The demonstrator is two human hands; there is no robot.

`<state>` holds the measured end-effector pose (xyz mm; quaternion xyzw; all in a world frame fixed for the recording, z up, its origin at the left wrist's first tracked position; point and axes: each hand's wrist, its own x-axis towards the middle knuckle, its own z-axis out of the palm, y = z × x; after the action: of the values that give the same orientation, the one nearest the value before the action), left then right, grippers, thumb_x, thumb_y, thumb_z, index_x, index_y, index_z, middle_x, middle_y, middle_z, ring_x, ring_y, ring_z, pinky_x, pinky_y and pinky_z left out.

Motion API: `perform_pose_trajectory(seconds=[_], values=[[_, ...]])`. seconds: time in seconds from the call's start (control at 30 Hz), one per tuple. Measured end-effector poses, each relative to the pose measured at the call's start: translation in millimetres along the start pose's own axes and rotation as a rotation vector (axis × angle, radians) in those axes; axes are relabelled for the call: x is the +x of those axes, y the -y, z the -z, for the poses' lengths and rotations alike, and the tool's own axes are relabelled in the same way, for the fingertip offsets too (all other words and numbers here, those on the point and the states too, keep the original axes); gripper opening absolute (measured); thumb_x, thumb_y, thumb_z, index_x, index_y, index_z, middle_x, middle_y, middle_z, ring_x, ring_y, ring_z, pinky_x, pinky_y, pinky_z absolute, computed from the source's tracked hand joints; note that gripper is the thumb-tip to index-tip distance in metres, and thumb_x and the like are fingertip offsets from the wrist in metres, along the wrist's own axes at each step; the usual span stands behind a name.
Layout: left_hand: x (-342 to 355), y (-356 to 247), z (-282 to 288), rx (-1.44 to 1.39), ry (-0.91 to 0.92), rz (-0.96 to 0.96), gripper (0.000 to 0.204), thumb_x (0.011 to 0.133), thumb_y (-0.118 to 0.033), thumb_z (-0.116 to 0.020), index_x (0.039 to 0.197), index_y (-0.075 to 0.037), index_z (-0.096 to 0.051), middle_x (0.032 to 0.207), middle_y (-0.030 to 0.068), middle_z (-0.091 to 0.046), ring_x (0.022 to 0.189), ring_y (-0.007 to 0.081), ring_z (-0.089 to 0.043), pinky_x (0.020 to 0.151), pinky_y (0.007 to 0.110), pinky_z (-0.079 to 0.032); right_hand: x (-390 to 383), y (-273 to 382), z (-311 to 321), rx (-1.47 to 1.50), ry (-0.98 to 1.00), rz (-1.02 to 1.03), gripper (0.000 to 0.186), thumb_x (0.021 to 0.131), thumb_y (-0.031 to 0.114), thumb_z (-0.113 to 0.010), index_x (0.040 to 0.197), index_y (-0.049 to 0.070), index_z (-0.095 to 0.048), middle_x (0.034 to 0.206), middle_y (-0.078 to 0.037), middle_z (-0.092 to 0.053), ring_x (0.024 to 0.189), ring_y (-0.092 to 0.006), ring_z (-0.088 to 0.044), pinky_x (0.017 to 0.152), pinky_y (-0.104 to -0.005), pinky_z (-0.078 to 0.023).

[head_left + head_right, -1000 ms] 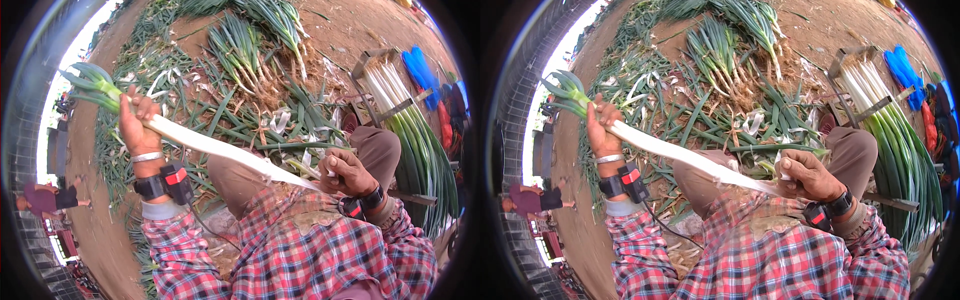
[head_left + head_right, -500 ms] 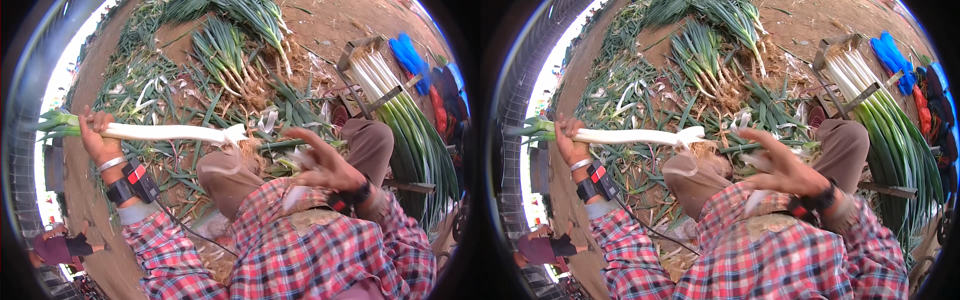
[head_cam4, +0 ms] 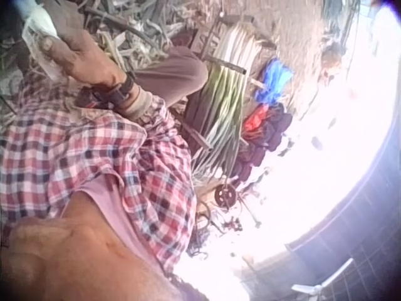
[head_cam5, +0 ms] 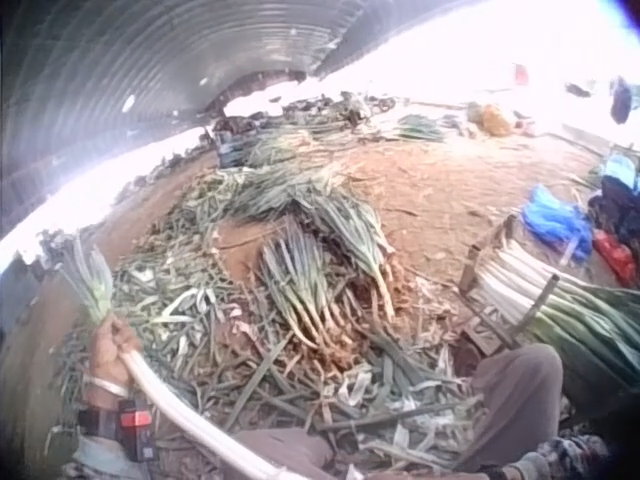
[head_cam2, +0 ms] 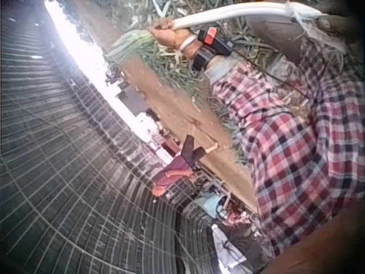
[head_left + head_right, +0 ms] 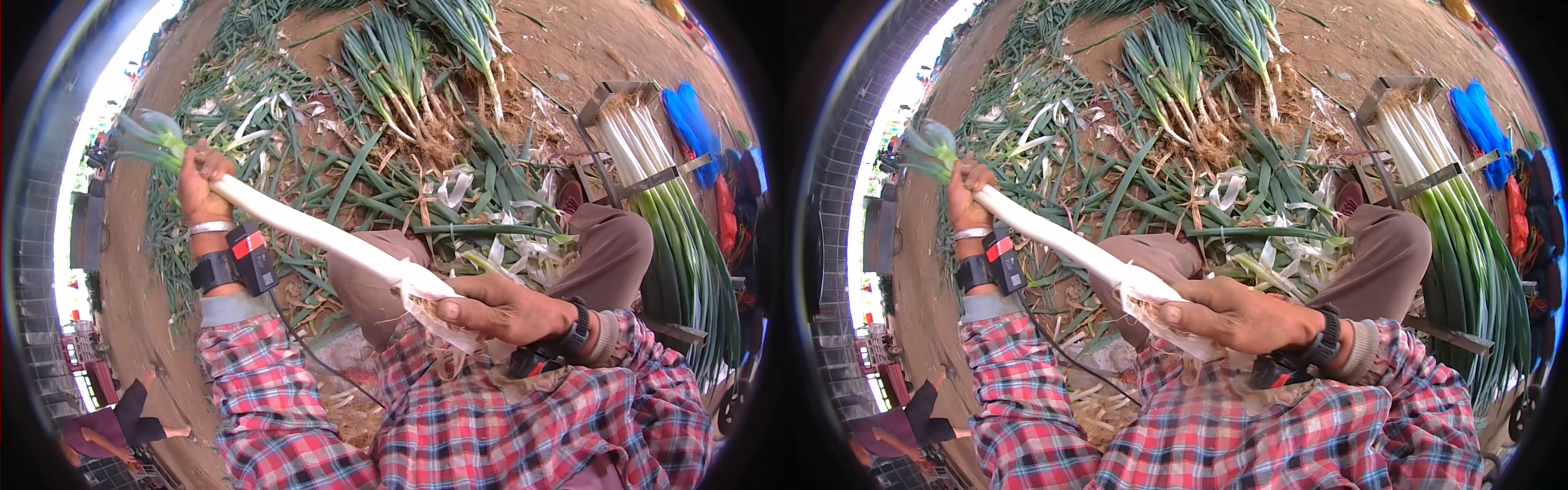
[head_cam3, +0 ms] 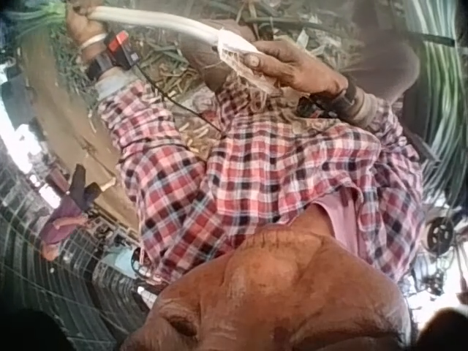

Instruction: Cleaning and sorting leeks by peeling outer layers and placing them in a storage rack.

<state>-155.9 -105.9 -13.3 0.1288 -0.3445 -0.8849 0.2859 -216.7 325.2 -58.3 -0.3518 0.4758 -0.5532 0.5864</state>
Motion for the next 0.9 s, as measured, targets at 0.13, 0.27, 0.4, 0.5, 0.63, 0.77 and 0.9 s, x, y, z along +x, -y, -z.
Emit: perform_pose_trajectory(seconds=[0.13,0.27,0.4,0.5,0.63,0.77,0.9], values=[[20,30,11,0.085,-0.209,0.002,0.020,0.099,-0.022,-0.049,0.086,-0.006,-0.045,0.064,-0.0029,-0.039,0.048,0.0082,-0.035,0.045,0.025,-0.035,-26,-7,13,-0.307,-0.042,0.006,0.042,0.101,0.035,-0.046,0.115,-0.003,-0.057,0.081,-0.015,-0.062,0.072,-0.0213,-0.057,0.065,-0.0341,-0.046],[9,-72,61,0.185,-0.354,-0.254,0.026,0.097,-0.021,-0.050,0.073,-0.012,-0.042,0.057,-0.0033,-0.033,0.045,0.0083,-0.034,0.044,0.024,-0.036,-115,-45,41,-0.467,0.225,0.017,0.029,0.092,0.016,-0.063,0.115,0.001,-0.054,0.084,-0.020,-0.061,0.068,-0.0347,-0.059,0.061,-0.0415,-0.045],[-11,-81,36,0.218,-0.256,-0.398,0.023,0.097,-0.024,-0.050,0.078,-0.013,-0.043,0.059,-0.0036,-0.035,0.047,0.0074,-0.035,0.044,0.024,-0.036,-77,-48,64,-1.389,-0.487,0.078,0.052,0.085,0.017,-0.071,0.129,0.003,-0.046,0.094,-0.018,-0.064,0.067,-0.0293,-0.063,0.062,-0.0376,-0.048],[-19,-58,12,0.273,-0.382,-0.575,0.020,0.098,-0.025,-0.051,0.084,-0.011,-0.046,0.065,-0.0042,-0.038,0.050,0.0070,-0.036,0.045,0.024,-0.035,-8,-35,65,-0.705,-0.562,0.094,0.060,0.084,0.017,-0.073,0.133,0.001,-0.041,0.102,-0.018,-0.060,0.076,-0.0214,-0.065,0.061,-0.0353,-0.050],[-33,-48,-19,0.209,-0.316,-0.649,0.015,0.098,-0.023,-0.051,0.094,-0.009,-0.049,0.070,-0.0045,-0.039,0.050,0.0070,-0.036,0.046,0.024,-0.033,60,-14,26,-0.198,-0.446,0.209,0.059,0.086,0.021,-0.072,0.129,-0.003,-0.040,0.088,-0.011,-0.057,0.072,-0.0160,-0.062,0.057,-0.0298,-0.049],[-37,-39,-26,0.193,-0.299,-0.711,0.014,0.099,-0.021,-0.049,0.097,-0.007,-0.049,0.070,-0.0047,-0.039,0.050,0.0067,-0.035,0.047,0.023,-0.031,87,-28,3,0.354,-0.348,0.047,0.037,0.092,0.028,-0.064,0.109,-0.002,-0.052,0.072,-0.002,-0.054,0.067,-0.0118,-0.054,0.058,-0.0255,-0.047],[-40,-50,0,0.171,-0.263,-0.678,0.016,0.100,-0.023,-0.048,0.098,-0.007,-0.049,0.068,-0.0043,-0.039,0.050,0.0064,-0.035,0.047,0.023,-0.031,44,-23,12,0.064,-0.196,0.061,0.032,0.099,0.030,-0.052,0.089,0.000,-0.057,0.071,0.000,-0.051,0.067,-0.0112,-0.050,0.059,-0.0259,-0.041]])
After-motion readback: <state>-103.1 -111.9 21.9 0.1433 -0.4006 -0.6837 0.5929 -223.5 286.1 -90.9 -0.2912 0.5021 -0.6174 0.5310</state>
